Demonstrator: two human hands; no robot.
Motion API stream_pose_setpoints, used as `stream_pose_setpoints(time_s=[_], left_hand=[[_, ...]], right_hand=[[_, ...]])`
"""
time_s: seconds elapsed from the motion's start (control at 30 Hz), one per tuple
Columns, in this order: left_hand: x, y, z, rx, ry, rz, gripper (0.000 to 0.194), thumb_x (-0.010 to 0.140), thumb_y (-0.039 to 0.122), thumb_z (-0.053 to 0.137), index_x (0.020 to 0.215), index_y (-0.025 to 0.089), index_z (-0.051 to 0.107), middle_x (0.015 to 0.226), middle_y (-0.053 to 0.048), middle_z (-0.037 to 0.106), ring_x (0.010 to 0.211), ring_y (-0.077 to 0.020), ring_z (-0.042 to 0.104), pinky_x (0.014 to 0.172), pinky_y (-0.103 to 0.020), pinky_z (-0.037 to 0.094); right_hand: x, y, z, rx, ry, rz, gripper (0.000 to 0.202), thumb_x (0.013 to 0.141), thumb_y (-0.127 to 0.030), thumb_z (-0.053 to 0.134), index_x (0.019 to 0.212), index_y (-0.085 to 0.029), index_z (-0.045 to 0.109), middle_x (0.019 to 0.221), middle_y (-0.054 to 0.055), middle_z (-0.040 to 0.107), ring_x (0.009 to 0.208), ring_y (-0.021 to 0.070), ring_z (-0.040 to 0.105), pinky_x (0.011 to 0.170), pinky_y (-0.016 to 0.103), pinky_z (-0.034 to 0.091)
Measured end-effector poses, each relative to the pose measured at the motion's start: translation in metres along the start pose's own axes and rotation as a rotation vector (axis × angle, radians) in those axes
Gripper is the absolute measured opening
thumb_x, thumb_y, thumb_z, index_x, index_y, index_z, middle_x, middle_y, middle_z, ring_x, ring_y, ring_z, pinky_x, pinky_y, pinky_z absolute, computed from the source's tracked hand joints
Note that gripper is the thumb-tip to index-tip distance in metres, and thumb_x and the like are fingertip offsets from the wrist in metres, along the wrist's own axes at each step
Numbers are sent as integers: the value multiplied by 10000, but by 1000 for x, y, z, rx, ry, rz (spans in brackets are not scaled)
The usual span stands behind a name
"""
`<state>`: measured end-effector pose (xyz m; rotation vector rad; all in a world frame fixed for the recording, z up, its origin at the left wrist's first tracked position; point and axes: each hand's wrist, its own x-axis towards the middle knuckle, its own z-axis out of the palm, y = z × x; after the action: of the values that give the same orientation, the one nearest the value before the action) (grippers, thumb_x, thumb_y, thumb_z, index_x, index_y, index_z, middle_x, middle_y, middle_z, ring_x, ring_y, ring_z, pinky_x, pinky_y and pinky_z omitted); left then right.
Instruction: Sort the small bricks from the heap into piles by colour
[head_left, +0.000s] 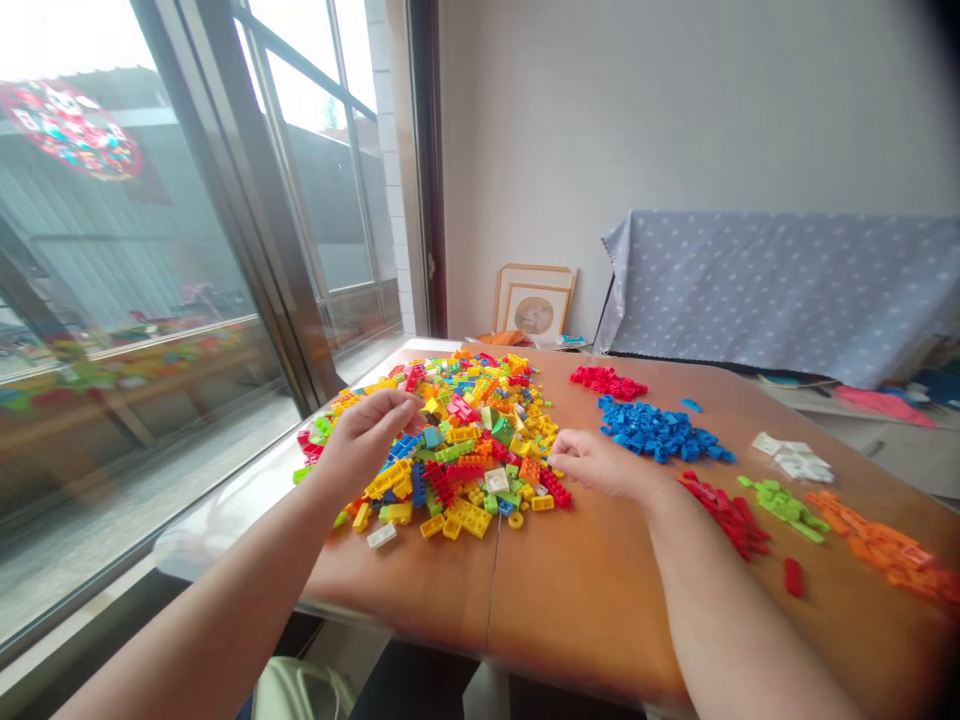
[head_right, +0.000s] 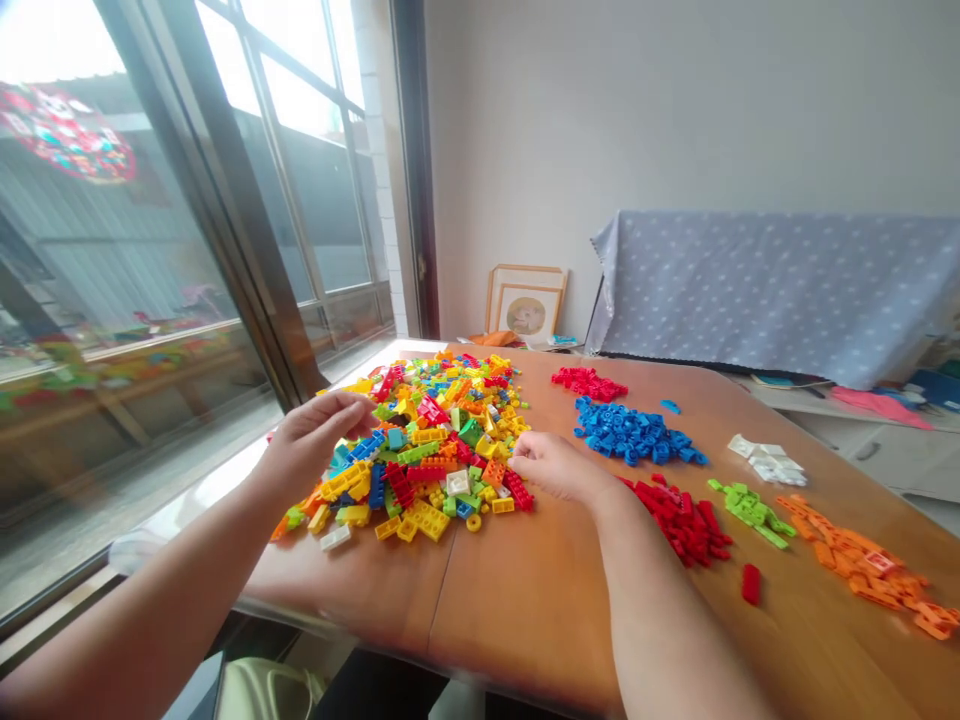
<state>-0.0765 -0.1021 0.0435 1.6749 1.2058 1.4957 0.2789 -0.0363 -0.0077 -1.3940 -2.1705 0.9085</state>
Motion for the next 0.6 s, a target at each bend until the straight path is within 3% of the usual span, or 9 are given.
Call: stream_pose_setpoints(time_s=[0.13, 0.23, 0.43, 0.6], left_hand=[[-38, -7, -37, 220, -180, -76, 315, 949, 491, 617, 922, 186, 689, 802, -31, 661, 734, -150, 585, 666, -262, 460], [-65, -15, -54, 417, -323, -93, 310, 976, 473, 556, 876, 197, 656, 761, -12, 619, 692, -140, 551, 622, -252, 428], [-107, -27, -54, 826, -307, -79, 237, 923, 437, 587, 852, 217, 641, 828, -19, 641, 706, -159, 560, 637, -271, 403], [-117, -25, -48, 974, -359, -72, 122, 896, 332, 601, 890, 224, 657, 906, -47, 636, 804, -198, 604, 697, -291, 433]], right_hand=[[1, 1, 2, 54, 25, -3, 322, 871, -480, 628, 944, -170, 677, 740, 3, 648, 664, 150, 558, 558, 240, 382], [0, -2, -1, 89, 88, -32, 349, 867, -505, 622, 928, -166, 683, 727, 4, 632, 670, 156, 560, 568, 248, 397], [1, -17, -5, 94, 268, -108, 385, 910, -551, 544, 955, -189, 668, 722, -3, 606, 690, 167, 561, 609, 270, 431], [-5, -33, 11, 69, 288, -146, 398, 926, -574, 522, 959, -203, 662, 735, 4, 602, 674, 172, 538, 607, 275, 438]])
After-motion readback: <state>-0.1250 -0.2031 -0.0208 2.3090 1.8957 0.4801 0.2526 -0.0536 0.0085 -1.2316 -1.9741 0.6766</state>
